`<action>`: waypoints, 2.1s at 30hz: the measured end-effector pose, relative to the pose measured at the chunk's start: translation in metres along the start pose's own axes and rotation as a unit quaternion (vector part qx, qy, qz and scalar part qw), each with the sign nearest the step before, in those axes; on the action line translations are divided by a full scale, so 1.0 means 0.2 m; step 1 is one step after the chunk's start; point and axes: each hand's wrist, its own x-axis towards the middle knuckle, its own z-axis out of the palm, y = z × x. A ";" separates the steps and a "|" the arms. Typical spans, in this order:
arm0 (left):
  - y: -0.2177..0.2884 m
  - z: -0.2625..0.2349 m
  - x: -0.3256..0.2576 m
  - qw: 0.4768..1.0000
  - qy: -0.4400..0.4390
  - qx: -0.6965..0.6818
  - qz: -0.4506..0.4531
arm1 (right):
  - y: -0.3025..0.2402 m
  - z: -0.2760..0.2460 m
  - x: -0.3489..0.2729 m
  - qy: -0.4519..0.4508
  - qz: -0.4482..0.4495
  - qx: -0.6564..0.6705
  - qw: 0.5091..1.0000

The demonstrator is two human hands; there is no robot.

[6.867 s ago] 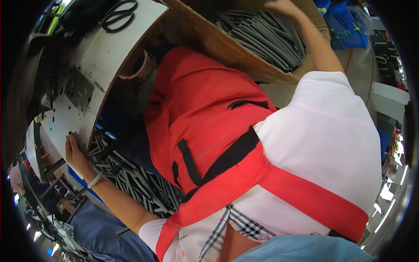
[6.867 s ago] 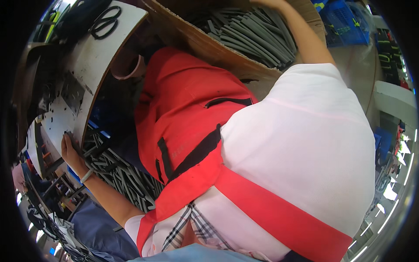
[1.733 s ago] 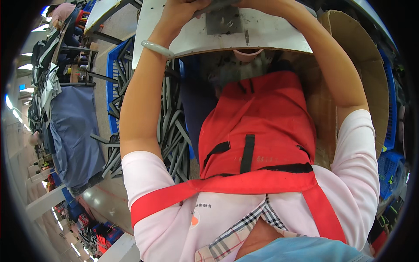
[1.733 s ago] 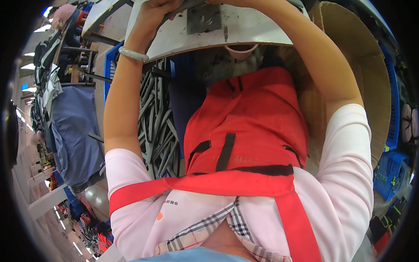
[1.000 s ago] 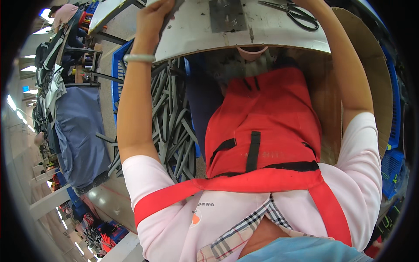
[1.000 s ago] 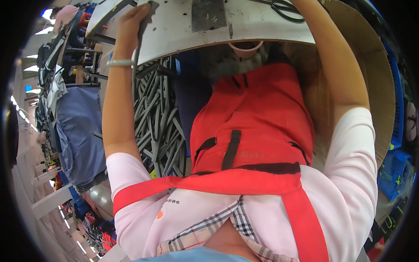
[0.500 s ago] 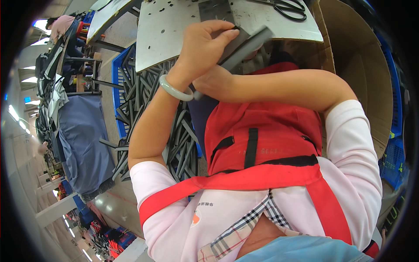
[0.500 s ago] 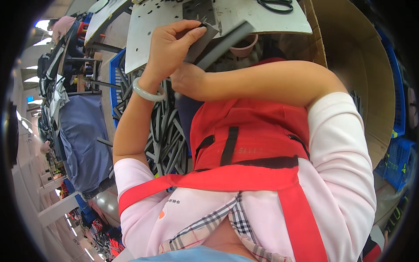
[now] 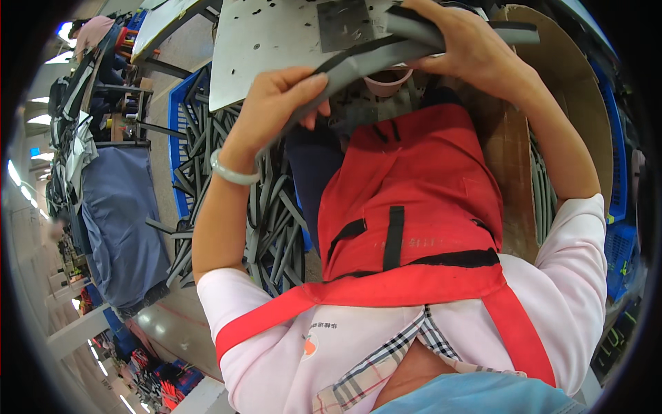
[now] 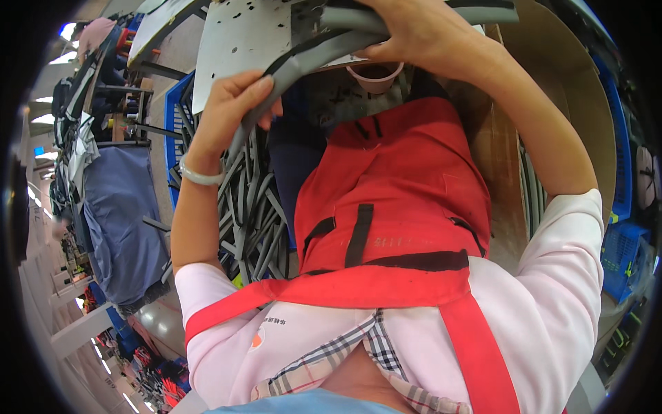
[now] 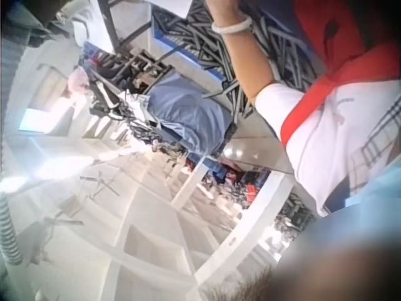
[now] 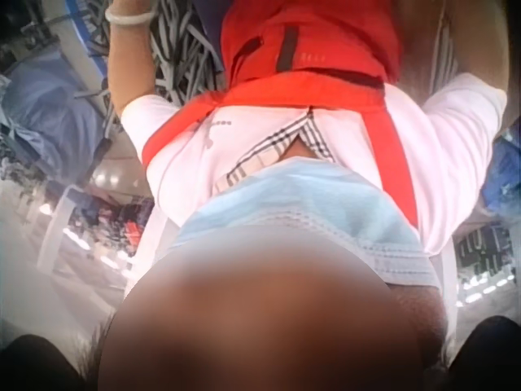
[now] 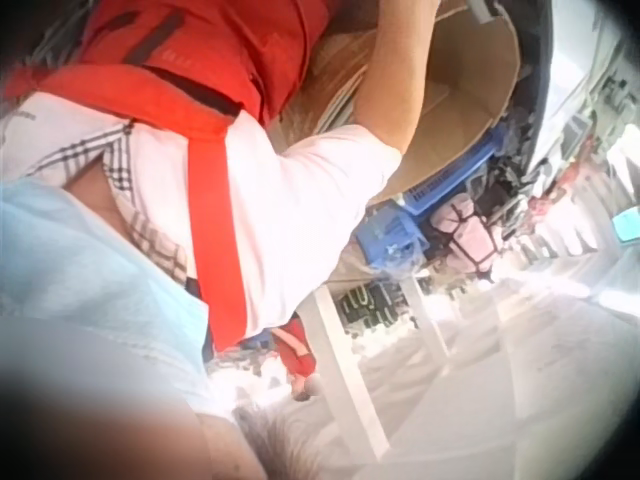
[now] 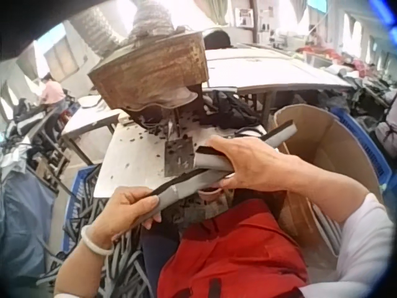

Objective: A worker at a manufacturing station processes and organizes rubber strips using a machine and hand tools.

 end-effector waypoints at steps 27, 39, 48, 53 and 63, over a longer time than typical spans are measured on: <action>0.02 -0.24 0.50 0.984 0.161 0.034 0.070 | 0.37 0.11 0.40 0.148 -0.027 -0.099 0.984; -0.17 -0.42 0.30 0.974 0.224 -0.037 0.024 | 0.20 -0.20 -0.04 0.280 0.029 0.152 0.948; -0.30 0.05 0.16 0.977 0.175 -0.118 0.021 | 0.40 0.00 -0.28 0.408 0.112 0.673 0.606; -0.33 0.17 0.10 0.974 0.168 -0.150 0.022 | 0.49 0.28 -0.25 0.360 0.129 0.747 0.544; -0.36 0.20 0.06 0.980 0.146 -0.134 0.029 | 0.50 0.40 -0.18 0.344 0.170 0.776 0.500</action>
